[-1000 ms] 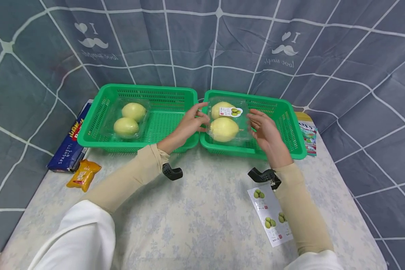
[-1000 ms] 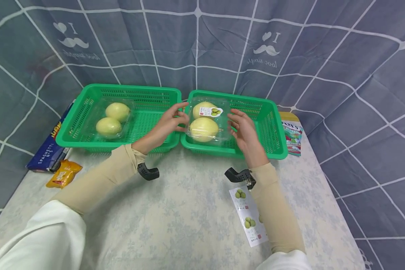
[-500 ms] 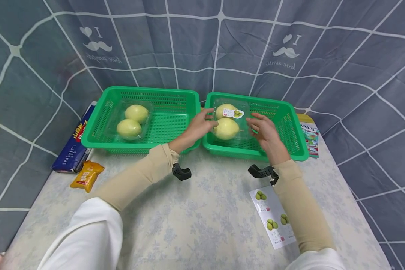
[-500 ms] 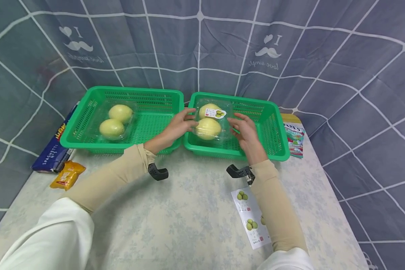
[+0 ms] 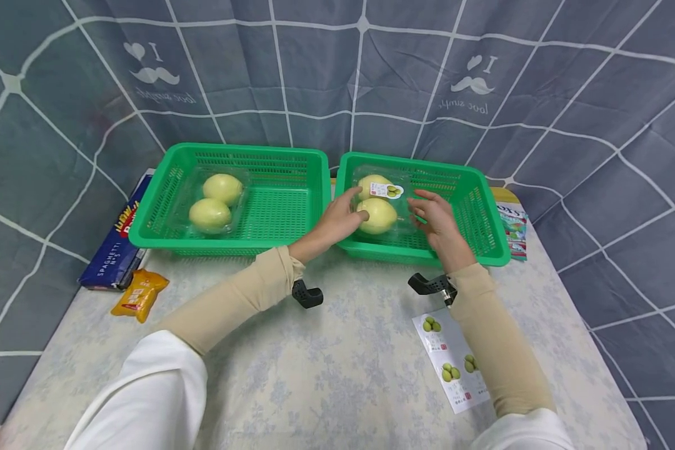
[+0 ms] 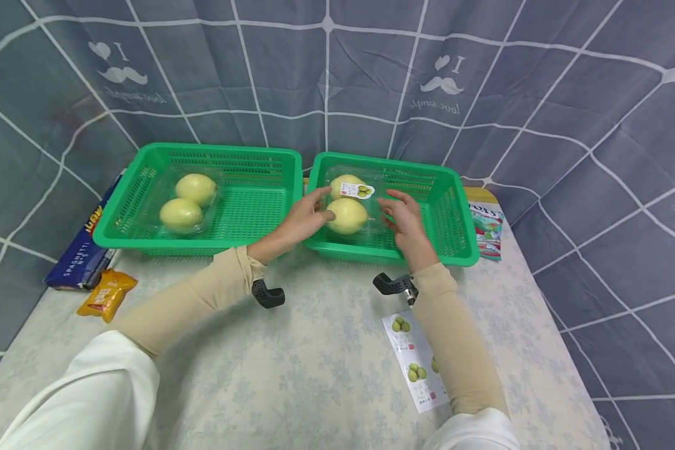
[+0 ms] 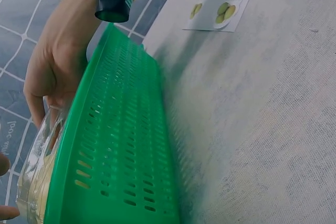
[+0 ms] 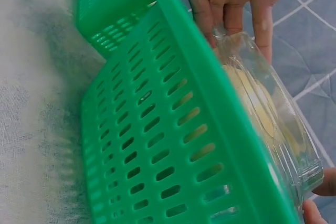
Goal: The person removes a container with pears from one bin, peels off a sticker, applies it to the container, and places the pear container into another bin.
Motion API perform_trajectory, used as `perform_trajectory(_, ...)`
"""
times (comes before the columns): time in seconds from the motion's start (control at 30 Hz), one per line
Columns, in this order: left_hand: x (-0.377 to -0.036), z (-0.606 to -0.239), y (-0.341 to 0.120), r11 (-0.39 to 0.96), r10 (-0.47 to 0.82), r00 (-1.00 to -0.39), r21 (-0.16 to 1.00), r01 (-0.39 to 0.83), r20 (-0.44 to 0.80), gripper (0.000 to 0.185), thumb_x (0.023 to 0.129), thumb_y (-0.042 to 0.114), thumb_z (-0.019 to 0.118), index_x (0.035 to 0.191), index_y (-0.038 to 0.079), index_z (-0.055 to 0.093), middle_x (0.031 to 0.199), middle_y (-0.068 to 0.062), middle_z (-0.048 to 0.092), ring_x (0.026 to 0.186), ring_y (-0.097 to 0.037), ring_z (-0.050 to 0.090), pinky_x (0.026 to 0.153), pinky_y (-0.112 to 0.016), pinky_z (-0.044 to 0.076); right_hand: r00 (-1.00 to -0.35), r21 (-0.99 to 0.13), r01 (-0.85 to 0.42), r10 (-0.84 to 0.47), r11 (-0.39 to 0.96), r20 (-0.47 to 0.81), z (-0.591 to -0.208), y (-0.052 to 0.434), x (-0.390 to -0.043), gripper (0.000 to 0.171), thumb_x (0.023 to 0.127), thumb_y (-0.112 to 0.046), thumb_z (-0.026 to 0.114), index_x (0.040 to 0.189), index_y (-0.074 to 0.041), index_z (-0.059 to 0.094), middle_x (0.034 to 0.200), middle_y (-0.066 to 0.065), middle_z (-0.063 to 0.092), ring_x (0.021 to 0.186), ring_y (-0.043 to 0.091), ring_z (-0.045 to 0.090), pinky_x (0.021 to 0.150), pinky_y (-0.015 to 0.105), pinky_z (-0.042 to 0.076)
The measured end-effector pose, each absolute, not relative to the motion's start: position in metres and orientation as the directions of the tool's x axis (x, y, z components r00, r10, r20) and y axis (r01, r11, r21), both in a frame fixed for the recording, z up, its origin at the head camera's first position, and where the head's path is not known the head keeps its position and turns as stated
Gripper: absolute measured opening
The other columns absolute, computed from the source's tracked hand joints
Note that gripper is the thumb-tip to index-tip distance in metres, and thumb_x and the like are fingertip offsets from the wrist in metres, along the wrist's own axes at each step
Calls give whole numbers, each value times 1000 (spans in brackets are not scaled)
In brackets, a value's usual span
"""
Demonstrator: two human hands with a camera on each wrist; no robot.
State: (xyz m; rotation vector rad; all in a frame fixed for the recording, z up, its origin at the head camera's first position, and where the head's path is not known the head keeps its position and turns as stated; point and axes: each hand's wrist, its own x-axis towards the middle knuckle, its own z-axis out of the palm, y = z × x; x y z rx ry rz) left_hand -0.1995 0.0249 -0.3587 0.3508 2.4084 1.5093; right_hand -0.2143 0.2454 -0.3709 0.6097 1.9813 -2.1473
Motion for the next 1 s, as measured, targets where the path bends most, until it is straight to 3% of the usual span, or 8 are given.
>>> perform_trajectory(0.07, -199, -359, 25, 441, 348, -932, 895, 65, -104, 68, 95, 19, 54, 159, 13, 31, 101, -10, 64, 79, -19, 54, 69, -34, 41, -905, -920, 377, 168, -110, -391, -373, 244, -214, 55, 102, -12, 55, 154, -14, 38, 108, -9, 56, 102, 9, 54, 87, 26, 43)
perform_trajectory(0.17, -199, -358, 26, 468, 361, -926, 881, 74, -114, 68, 97, 19, 54, 159, 12, 28, 66, 1, 49, 51, -13, 34, 61, -31, 38, -900, -918, 382, 182, -102, -395, -376, 244, -215, 54, 101, -12, 56, 153, -12, 40, 105, -8, 56, 96, 8, 54, 83, 24, 44)
perform_trajectory(0.27, -198, -357, 27, 514, 373, -919, 854, 88, -130, 67, 98, 21, 54, 159, 12, 29, 59, 4, 40, 44, -10, 30, 58, -31, 38, -893, -910, 409, 178, -65, -414, -380, 243, -216, 52, 102, -13, 56, 152, -11, 42, 104, -7, 54, 93, 8, 53, 87, 25, 45)
perform_trajectory(0.4, -198, -356, 28, 562, 400, -908, 817, 133, -127, 65, 99, 21, 53, 158, 9, 30, 115, -13, 66, 81, -19, 59, 83, -38, 49, -892, -901, 433, 147, 14, -427, -383, 242, -216, 51, 103, -15, 55, 152, -10, 42, 115, -3, 54, 103, 11, 54, 97, 31, 46)
perform_trajectory(0.5, -198, -355, 29, 579, 425, -897, 799, 163, -125, 62, 100, 20, 52, 158, 7, 32, 162, -15, 35, 132, -31, 50, 112, -48, 41, -896, -897, 437, 116, 64, -428, -383, 241, -216, 52, 103, -15, 55, 152, -9, 40, 135, 6, 50, 120, 20, 52, 106, 38, 47)
perform_trajectory(0.6, -197, -353, 30, 595, 445, -886, 782, 184, -130, 61, 100, 19, 51, 157, 6, 33, 163, -16, 33, 153, -34, 30, 120, -51, 34, -903, -896, 428, 90, 118, -419, -381, 239, -215, 55, 102, -13, 56, 153, -7, 37, 149, 15, 41, 136, 30, 45, 113, 45, 44)
perform_trajectory(0.87, -196, -355, 37, 660, 508, -835, 717, 222, -210, 63, 101, 20, 51, 159, 7, 29, 157, -14, 44, 126, -31, 53, 105, -46, 45, -911, -890, 406, 24, 208, -411, -379, 237, -212, 60, 100, -13, 57, 153, -3, 31, 156, 23, 35, 145, 40, 37, 114, 55, 43)
perform_trajectory(1.0, -196, -359, 40, 675, 548, -807, 686, 271, -220, 62, 102, 20, 51, 158, 5, 29, 162, -14, 35, 146, -30, 40, 119, -48, 37, -906, -878, 412, 10, 244, -422, -378, 238, -212, 62, 101, -17, 58, 154, -2, 30, 157, 24, 30, 142, 42, 38, 109, 56, 48)
